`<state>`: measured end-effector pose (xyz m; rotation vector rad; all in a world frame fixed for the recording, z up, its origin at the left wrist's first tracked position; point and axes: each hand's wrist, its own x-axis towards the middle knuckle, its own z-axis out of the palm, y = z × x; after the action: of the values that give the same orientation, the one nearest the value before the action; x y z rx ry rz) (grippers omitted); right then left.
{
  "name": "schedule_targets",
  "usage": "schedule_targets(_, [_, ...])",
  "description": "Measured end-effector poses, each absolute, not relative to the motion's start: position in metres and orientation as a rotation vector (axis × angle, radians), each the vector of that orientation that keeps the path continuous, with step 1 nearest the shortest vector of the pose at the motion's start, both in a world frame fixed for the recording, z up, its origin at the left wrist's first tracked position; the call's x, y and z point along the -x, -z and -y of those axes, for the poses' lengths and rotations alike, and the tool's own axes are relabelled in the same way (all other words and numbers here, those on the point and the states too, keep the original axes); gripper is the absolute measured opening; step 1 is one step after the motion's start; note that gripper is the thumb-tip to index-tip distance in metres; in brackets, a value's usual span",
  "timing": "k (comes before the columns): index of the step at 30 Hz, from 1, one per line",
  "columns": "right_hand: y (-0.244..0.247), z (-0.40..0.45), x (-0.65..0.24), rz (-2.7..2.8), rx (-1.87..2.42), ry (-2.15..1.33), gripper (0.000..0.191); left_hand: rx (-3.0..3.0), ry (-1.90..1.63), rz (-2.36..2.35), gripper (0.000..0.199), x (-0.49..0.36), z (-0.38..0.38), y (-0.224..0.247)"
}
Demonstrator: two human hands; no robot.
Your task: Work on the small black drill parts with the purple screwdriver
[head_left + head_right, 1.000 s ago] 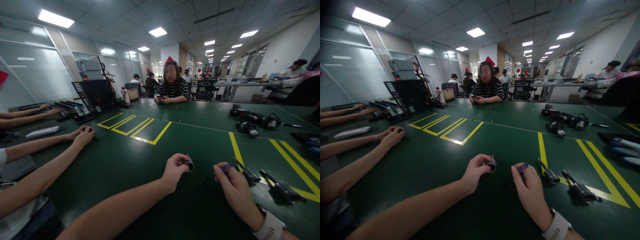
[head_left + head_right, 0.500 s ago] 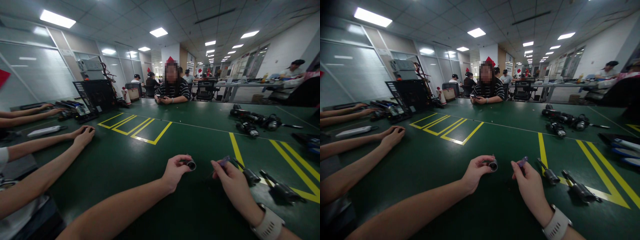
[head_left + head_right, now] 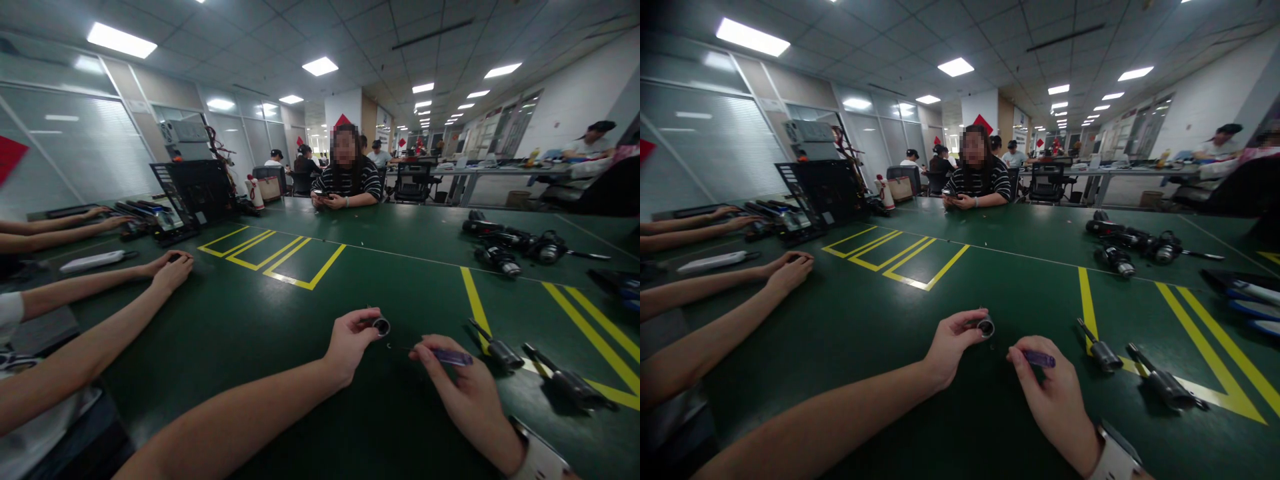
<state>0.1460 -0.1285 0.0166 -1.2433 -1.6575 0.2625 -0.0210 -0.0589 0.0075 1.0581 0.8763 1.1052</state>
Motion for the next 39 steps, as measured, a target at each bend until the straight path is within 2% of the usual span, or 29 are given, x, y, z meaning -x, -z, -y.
schedule_targets(4, [-0.016, 0.131, -0.145, 1.746, 1.101, -0.183, 0.011, -1.063, -1.128, -0.863, 0.029, 0.02, 0.058, -0.005])
schedule_targets(19, [-0.013, 0.132, -0.143, 2.044, 1.002, 0.089, 0.023, -1.096, -1.167, -0.889, 0.017, 0.017, 0.06, -0.005])
schedule_targets(39, [-0.016, 0.136, -0.135, 2.163, 1.007, 0.207, 0.029, -1.101, -1.194, -0.932, 0.014, 0.013, 0.059, -0.004])
